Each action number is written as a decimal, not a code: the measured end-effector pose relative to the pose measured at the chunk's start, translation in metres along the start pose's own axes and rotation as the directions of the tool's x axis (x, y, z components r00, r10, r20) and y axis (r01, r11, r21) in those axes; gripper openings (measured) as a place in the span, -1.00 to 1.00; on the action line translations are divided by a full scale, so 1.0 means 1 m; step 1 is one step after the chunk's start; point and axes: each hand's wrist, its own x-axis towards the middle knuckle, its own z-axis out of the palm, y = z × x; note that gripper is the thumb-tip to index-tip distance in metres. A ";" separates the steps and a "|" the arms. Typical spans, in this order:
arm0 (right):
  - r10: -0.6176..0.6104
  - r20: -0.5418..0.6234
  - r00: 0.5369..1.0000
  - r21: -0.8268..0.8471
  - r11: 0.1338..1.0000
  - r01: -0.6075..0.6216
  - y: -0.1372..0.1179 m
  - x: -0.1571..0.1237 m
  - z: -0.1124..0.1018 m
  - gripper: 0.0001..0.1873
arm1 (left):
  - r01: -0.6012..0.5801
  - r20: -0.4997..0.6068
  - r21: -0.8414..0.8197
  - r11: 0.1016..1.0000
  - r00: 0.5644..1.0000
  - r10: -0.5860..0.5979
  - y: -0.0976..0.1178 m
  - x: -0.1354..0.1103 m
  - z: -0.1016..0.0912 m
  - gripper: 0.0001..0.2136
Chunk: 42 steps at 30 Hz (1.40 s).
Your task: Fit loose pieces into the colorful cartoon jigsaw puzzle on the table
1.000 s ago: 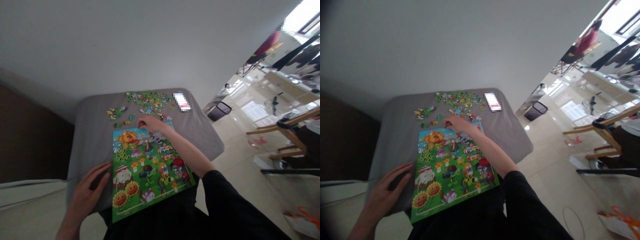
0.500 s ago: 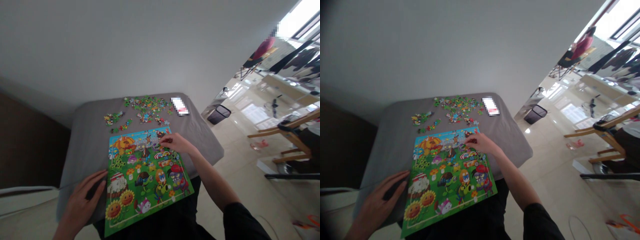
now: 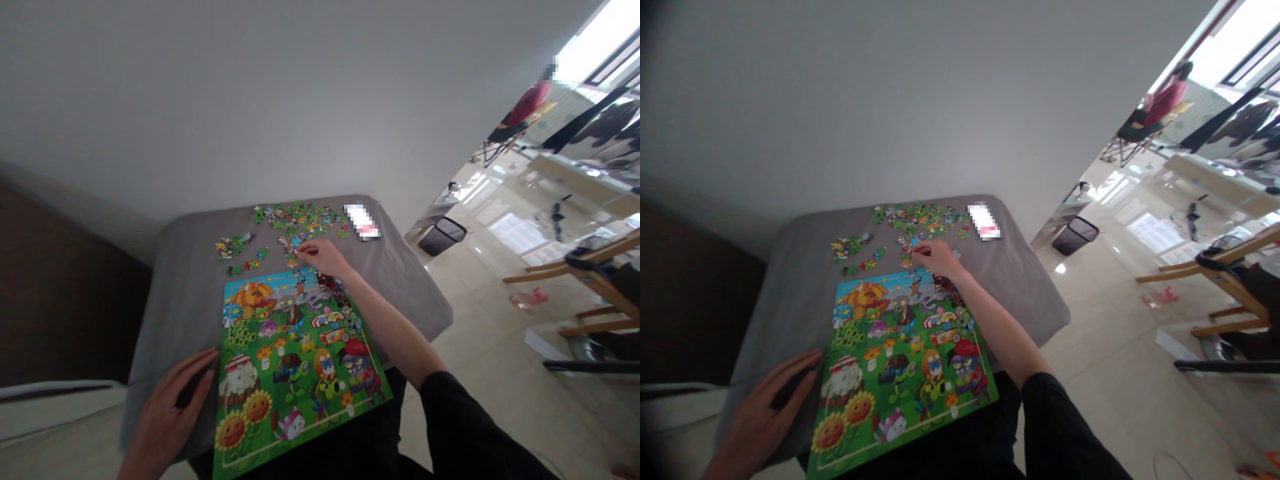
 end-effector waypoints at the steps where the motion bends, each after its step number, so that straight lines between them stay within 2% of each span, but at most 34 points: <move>1: -0.005 -0.016 1.000 -0.036 0.999 0.005 0.001 0.006 0.001 -0.84 | 0.004 -0.005 0.000 1.000 1.000 -0.004 0.001 0.000 0.000 -0.53; 6: -0.030 -0.077 0.997 -0.226 0.974 0.012 0.020 0.009 -0.011 -0.76 | 0.009 -0.021 -0.019 1.000 1.000 -0.009 0.002 -0.001 -0.001 -0.55; 10: -0.069 -0.033 0.997 -0.334 0.941 0.054 0.031 0.002 -0.013 -0.71 | 0.023 -0.007 -0.015 1.000 1.000 -0.024 -0.002 0.000 0.000 -0.55; 14: -0.093 0.024 0.995 -0.416 0.904 0.094 0.023 0.009 0.003 -0.63 | 0.039 -0.003 -0.016 0.999 0.999 -0.039 -0.004 0.001 0.000 -0.52; 17: -0.124 0.075 0.989 -0.510 0.848 0.145 0.016 0.020 0.013 -0.66 | 0.047 -0.002 -0.006 0.999 0.999 -0.047 -0.001 0.002 -0.001 -0.49; 22: -0.152 0.059 0.987 -0.541 0.826 0.160 0.014 0.024 0.007 -0.79 | 0.070 0.010 -0.023 0.997 0.997 -0.070 0.007 0.004 -0.003 -0.43; 26: -0.238 0.051 0.970 -0.490 0.841 0.232 0.011 -0.007 -0.009 -0.81 | 0.110 0.055 -0.013 0.994 0.992 -0.109 0.008 0.004 -0.004 -0.43; 31: -0.358 0.093 0.929 -0.291 0.883 0.369 0.002 -0.079 -0.021 -0.82 | 0.105 0.084 -0.021 0.994 0.991 -0.103 0.005 0.002 -0.004 -0.53; 33: -0.356 0.103 0.929 -0.250 0.894 0.371 0.001 -0.103 -0.025 -0.82 | 0.111 0.082 -0.022 0.994 0.991 -0.109 0.004 0.002 -0.004 -0.54; 35: -0.303 0.093 0.948 -0.255 0.914 0.317 0.003 -0.114 -0.028 -0.83 | 0.119 0.073 -0.028 0.992 0.990 -0.117 0.002 0.002 -0.003 -0.52; 37: -0.238 0.076 0.968 -0.281 0.927 0.250 0.005 -0.111 -0.032 -0.83 | 0.122 0.067 -0.037 0.992 0.991 -0.119 -0.001 0.001 -0.002 -0.47; 39: -0.203 0.066 0.977 -0.320 0.923 0.213 0.007 -0.098 -0.035 -0.82 | 0.123 0.054 -0.049 0.991 0.991 -0.120 -0.003 0.001 0.000 -0.45; 42: -0.221 0.091 0.971 -0.384 0.892 0.239 0.010 -0.065 -0.033 -0.82 | 0.112 0.023 -0.060 0.992 0.994 -0.111 -0.007 0.001 0.002 -0.51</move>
